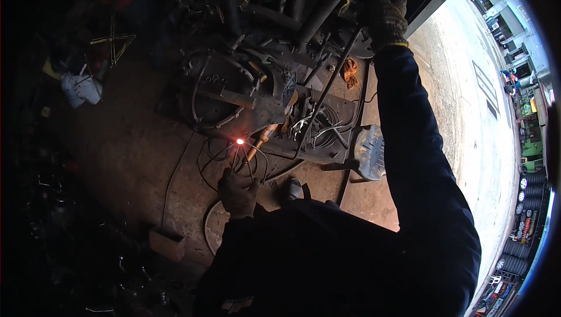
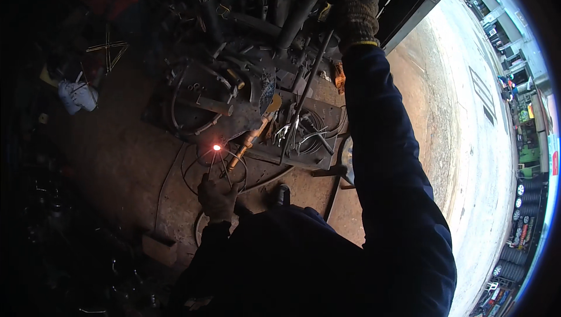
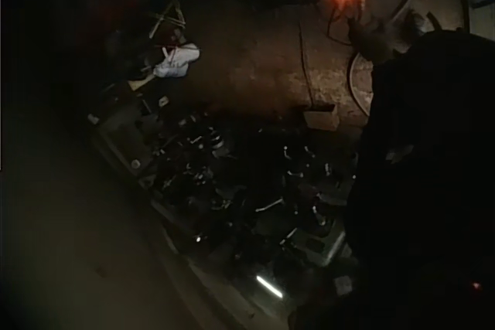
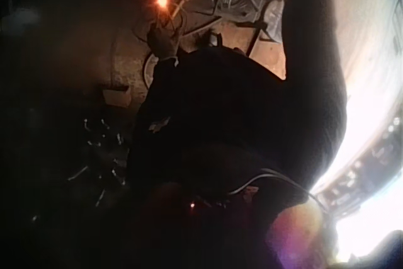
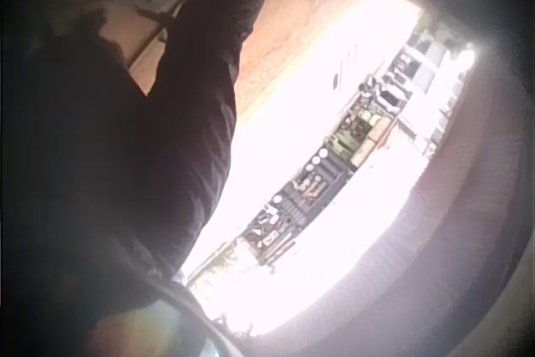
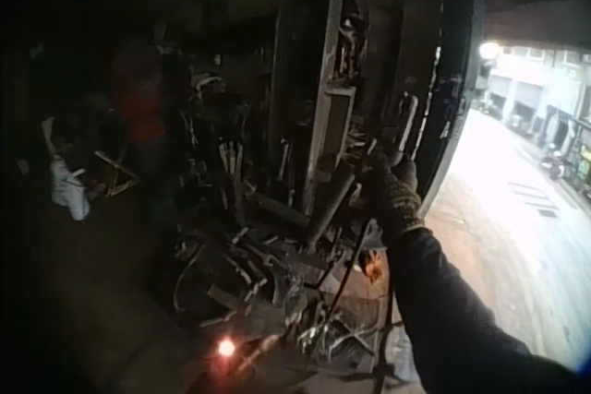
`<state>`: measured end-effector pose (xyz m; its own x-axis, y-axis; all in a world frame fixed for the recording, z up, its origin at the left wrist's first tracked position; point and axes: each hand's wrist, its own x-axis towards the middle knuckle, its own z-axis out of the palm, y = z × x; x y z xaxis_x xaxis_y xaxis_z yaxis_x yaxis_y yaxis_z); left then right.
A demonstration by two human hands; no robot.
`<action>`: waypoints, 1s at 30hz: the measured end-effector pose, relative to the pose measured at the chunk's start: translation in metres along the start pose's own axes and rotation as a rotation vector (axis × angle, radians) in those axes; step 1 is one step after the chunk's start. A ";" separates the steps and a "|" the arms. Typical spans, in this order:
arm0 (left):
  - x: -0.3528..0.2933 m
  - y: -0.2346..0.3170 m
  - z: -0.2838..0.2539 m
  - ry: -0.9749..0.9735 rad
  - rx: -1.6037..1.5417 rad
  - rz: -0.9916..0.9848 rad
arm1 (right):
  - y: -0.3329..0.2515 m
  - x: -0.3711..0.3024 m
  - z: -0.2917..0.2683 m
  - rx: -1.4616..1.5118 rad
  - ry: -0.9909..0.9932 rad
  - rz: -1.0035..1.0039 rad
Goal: The person welds the joints of a metal frame using a welding tool, then chips slag off the welded spots with a hammer by hand.
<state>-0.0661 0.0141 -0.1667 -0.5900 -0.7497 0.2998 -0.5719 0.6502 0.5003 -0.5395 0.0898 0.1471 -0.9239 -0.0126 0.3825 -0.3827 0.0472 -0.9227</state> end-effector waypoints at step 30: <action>0.026 0.027 -0.066 0.078 -0.207 0.195 | 0.155 -0.029 -0.053 -0.233 -0.165 -0.084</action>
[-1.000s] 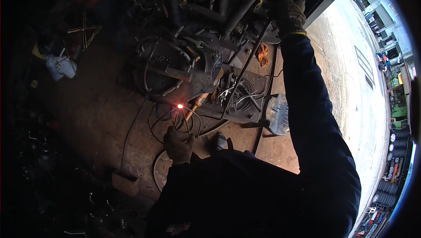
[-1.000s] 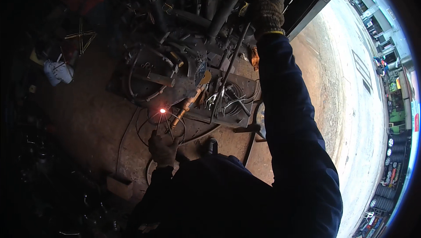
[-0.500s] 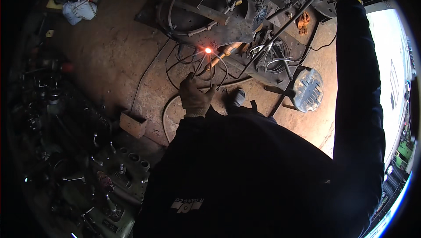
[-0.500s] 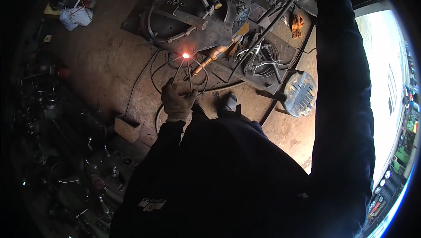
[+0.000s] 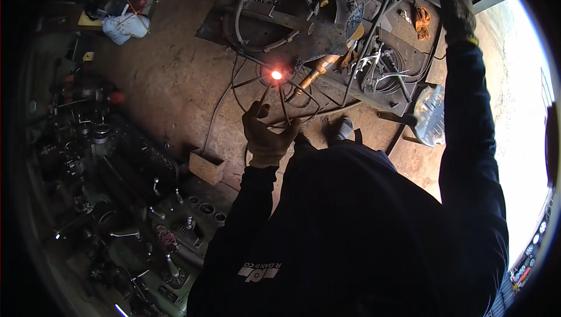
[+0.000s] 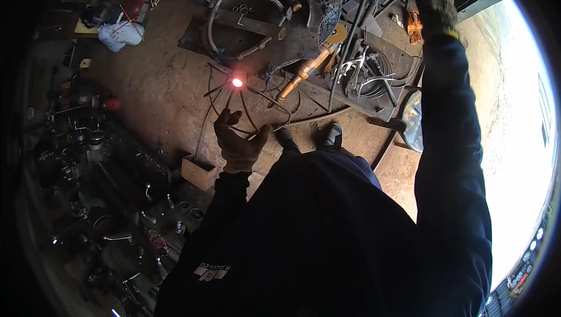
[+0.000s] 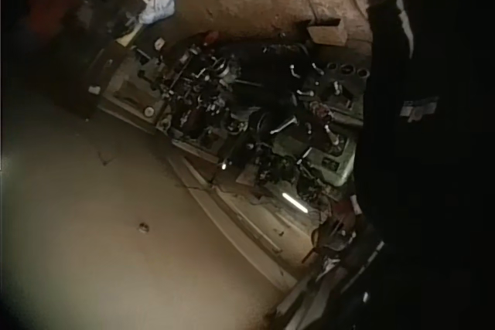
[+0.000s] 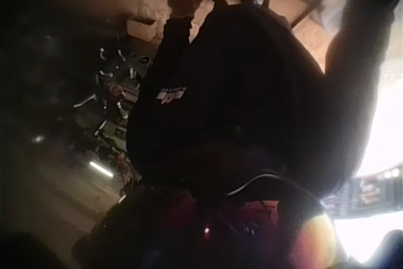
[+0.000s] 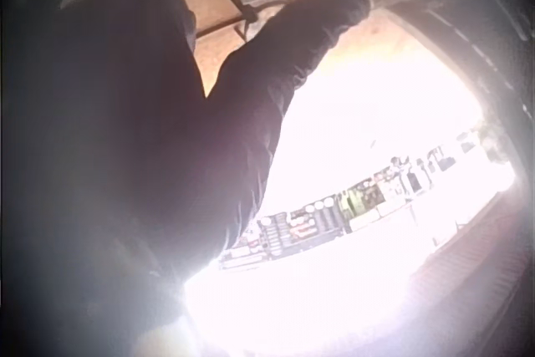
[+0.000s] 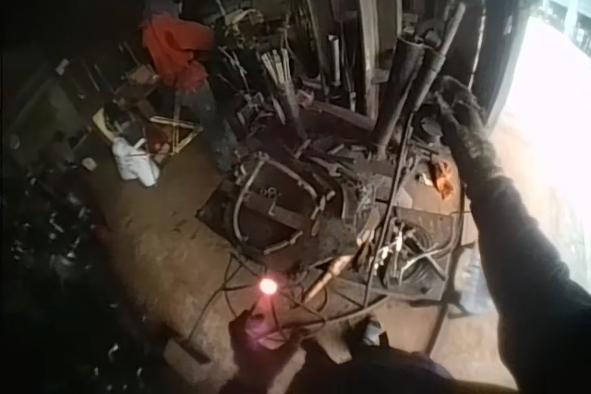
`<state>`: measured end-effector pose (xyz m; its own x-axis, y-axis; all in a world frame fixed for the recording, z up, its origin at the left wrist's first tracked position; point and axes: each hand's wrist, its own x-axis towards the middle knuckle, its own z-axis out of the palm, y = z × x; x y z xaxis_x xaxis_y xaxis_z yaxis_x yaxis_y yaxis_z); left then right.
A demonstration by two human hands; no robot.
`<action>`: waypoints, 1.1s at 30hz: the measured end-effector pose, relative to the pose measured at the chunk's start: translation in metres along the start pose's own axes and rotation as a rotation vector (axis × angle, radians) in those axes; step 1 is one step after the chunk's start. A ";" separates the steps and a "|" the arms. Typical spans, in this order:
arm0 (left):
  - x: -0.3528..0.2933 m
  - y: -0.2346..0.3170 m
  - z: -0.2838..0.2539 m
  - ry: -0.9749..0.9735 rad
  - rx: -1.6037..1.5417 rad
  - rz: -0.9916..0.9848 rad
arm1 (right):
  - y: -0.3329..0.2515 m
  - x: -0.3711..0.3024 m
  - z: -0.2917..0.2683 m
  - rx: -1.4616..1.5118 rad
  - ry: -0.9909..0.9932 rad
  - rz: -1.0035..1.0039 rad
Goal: The person welds the joints of a metal frame using a welding tool, then chips slag off the welded spots with a hammer by hand.
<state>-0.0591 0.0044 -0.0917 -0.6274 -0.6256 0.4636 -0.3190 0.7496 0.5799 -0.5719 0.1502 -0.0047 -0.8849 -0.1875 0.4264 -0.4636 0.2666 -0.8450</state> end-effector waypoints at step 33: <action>0.037 -0.032 -0.075 0.133 -0.085 0.470 | 0.074 -0.415 -0.044 -0.169 -0.416 0.873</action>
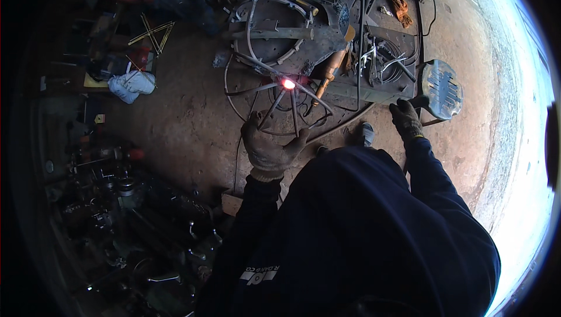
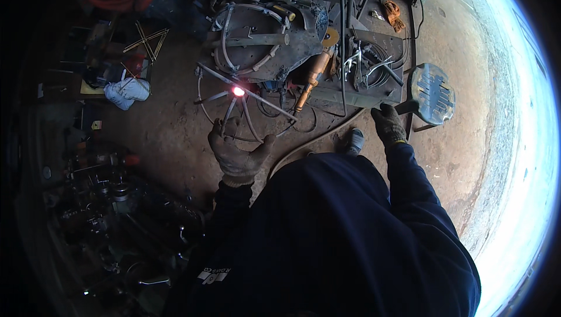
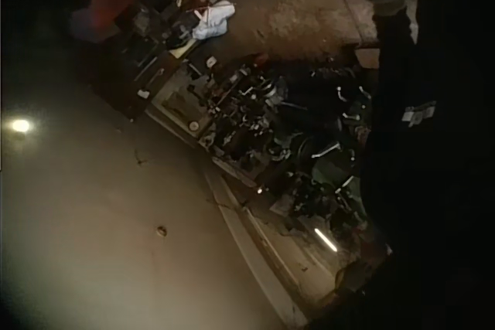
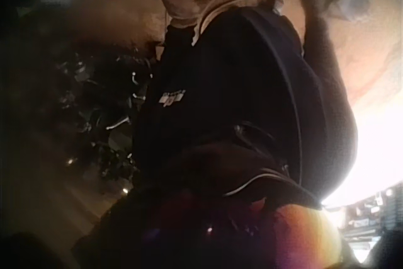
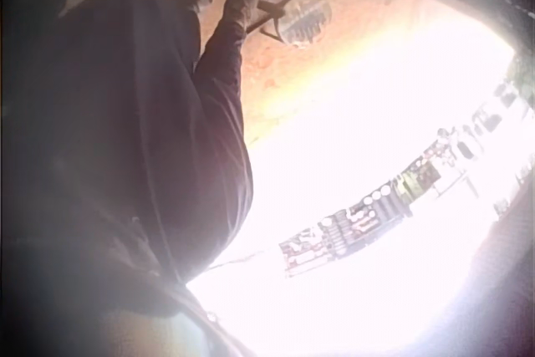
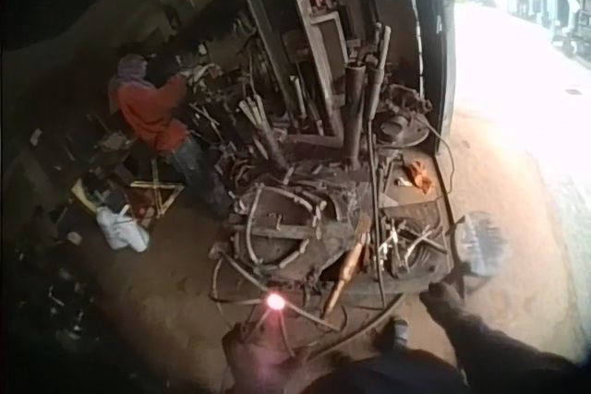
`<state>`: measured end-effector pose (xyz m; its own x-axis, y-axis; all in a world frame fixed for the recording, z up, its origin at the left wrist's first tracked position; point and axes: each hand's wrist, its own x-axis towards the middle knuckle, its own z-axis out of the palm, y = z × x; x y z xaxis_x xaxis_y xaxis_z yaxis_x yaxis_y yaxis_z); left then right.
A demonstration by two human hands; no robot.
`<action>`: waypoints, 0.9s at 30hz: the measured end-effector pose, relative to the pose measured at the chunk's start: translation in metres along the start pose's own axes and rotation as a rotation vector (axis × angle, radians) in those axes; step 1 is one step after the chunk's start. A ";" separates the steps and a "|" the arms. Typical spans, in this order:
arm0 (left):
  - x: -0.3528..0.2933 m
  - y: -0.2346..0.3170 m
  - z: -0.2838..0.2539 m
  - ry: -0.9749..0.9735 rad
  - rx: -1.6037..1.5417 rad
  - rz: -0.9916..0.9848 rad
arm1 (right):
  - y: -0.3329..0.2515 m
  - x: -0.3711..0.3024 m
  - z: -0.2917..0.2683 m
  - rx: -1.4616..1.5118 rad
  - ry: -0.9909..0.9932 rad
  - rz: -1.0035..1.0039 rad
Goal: The person welds the joints of a metal frame using a welding tool, then chips slag off the welded spots with a hammer by hand.
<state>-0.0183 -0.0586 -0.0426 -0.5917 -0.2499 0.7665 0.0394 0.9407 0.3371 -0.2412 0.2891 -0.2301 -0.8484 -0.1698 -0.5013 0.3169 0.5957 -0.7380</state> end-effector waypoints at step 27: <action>-0.058 0.000 0.003 -0.259 0.133 -0.444 | 0.061 0.000 0.037 -0.153 -0.056 -0.020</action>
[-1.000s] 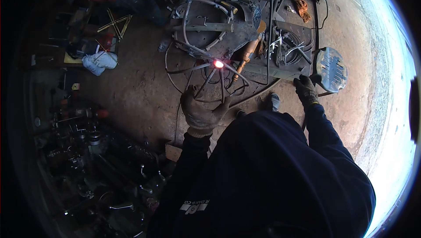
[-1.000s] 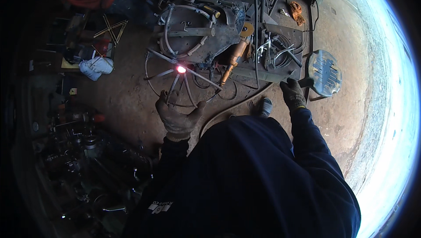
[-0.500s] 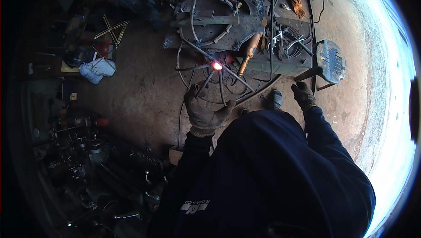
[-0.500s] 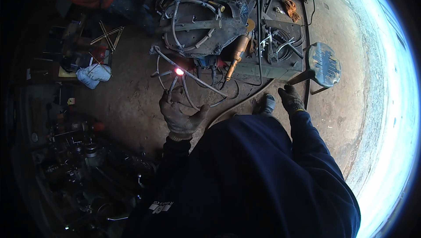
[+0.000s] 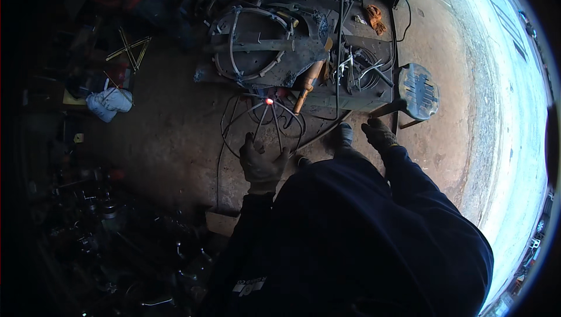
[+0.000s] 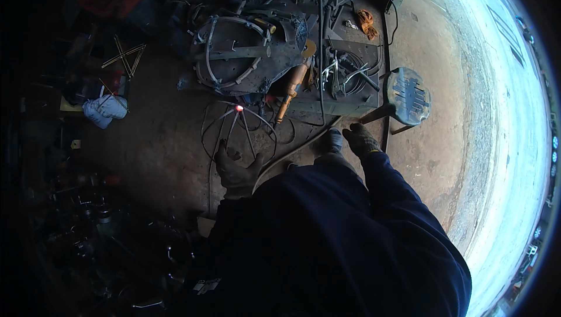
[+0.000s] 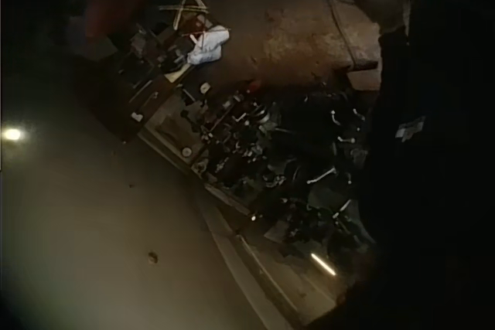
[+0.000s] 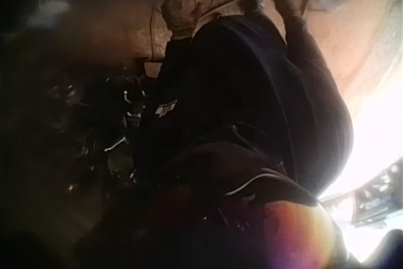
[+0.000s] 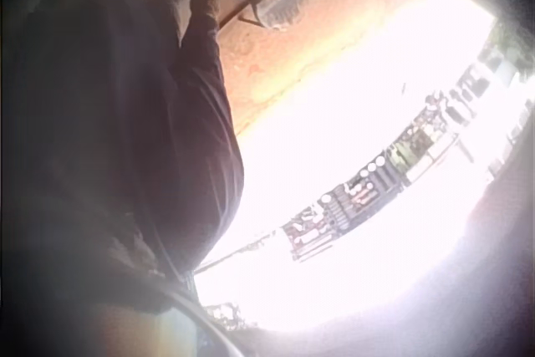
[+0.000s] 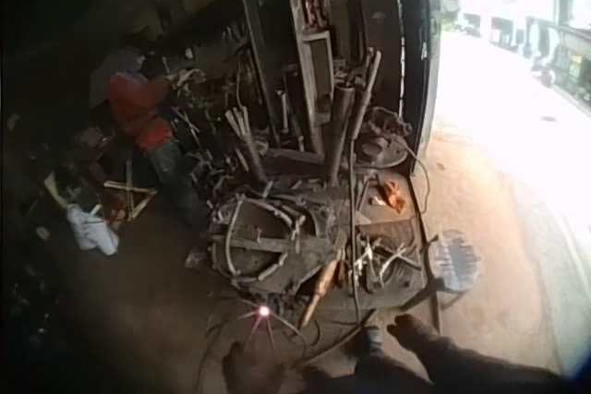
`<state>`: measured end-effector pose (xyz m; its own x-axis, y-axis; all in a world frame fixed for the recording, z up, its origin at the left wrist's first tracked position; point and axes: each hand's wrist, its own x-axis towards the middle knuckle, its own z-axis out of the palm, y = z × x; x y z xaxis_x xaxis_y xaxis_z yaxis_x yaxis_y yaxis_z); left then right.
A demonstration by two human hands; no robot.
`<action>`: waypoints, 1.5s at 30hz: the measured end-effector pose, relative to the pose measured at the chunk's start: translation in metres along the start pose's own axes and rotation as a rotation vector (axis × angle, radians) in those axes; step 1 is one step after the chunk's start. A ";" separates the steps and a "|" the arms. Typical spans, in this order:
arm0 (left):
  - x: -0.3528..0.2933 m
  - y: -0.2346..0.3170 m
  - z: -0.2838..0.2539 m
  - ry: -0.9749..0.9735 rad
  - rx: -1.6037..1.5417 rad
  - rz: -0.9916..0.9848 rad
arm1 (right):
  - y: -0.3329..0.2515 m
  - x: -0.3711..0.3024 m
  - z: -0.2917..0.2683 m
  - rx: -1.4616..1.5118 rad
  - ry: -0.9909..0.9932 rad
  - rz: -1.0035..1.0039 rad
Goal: The person welds the joints of a metal frame using a welding tool, then chips slag off the welded spots with a hammer by hand.
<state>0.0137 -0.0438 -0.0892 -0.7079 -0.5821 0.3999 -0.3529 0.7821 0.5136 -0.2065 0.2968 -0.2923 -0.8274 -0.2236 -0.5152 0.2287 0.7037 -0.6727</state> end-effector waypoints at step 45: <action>0.039 0.099 0.105 -0.039 0.214 -0.425 | -0.405 0.181 -0.097 0.036 0.202 -1.088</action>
<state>-0.1134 0.0339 -0.1025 -0.4945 -0.8548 0.1575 -0.7312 0.5071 0.4564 -0.4985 0.0367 -0.0615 -0.6633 -0.5944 0.4546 -0.6595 0.1772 -0.7305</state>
